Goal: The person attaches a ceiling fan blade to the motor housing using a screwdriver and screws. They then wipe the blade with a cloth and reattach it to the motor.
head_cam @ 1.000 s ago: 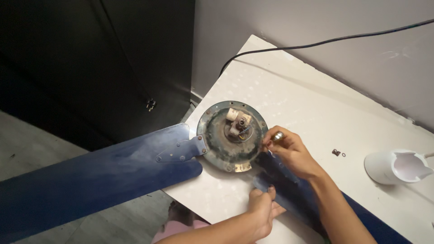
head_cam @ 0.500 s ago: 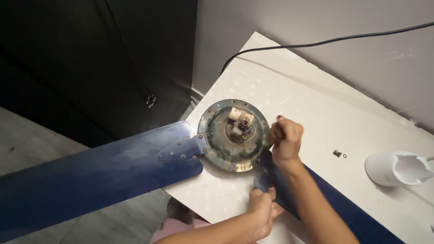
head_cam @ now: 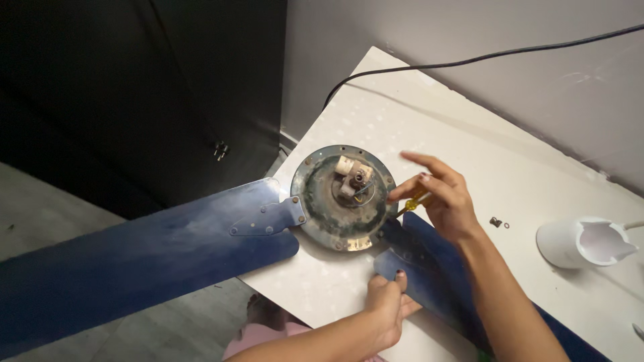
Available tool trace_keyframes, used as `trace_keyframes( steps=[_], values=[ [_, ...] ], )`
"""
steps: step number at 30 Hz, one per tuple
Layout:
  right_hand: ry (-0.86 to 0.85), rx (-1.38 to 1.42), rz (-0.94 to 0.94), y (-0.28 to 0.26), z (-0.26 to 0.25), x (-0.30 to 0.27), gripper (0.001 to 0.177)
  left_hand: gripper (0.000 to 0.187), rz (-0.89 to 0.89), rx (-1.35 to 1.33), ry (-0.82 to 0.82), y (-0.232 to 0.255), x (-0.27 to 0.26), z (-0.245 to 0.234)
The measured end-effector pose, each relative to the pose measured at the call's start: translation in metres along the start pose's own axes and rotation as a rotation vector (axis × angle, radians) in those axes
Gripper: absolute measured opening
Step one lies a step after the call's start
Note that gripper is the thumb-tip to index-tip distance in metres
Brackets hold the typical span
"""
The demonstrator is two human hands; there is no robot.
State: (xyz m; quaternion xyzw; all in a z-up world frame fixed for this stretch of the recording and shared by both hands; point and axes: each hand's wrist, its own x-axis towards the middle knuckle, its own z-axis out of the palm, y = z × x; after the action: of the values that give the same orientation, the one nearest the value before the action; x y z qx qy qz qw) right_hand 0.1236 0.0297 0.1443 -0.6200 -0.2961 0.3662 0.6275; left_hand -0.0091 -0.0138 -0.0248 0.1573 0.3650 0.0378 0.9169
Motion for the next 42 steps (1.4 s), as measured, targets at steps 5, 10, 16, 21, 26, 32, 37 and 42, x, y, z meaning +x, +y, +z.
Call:
trace_keyframes(
  steps=[5,10,16,21,26,32,37,42],
  values=[
    [-0.149,0.091,-0.106,0.027,0.008,0.025,0.052,0.027,-0.016,0.000,0.042,0.006,-0.008,0.003],
    [0.509,0.159,-0.314,0.061,0.020,0.029,0.053,0.021,0.016,-0.058,0.010,-0.003,0.002,-0.003],
    [0.631,0.066,-0.593,0.070,0.053,0.006,0.060,0.024,0.080,0.050,0.087,-0.015,0.010,-0.015],
    [0.040,0.002,-0.134,0.031,0.015,0.004,0.032,0.022,0.050,-0.004,0.021,-0.008,0.012,-0.009],
    [-0.233,-0.017,-0.019,0.032,-0.005,0.027,0.044,0.026,0.013,0.002,0.024,0.000,0.004,-0.005],
    [0.031,0.084,-0.160,0.051,0.013,0.033,0.060,0.023,0.010,-0.007,0.035,0.005,-0.006,-0.004],
    [0.426,0.145,-0.394,0.063,0.033,0.015,0.056,0.019,0.031,-0.070,-0.005,0.001,-0.003,-0.007],
    [0.670,0.215,-0.518,0.078,0.043,0.010,0.056,0.022,0.081,-0.014,0.102,-0.010,0.007,-0.019]
  ],
)
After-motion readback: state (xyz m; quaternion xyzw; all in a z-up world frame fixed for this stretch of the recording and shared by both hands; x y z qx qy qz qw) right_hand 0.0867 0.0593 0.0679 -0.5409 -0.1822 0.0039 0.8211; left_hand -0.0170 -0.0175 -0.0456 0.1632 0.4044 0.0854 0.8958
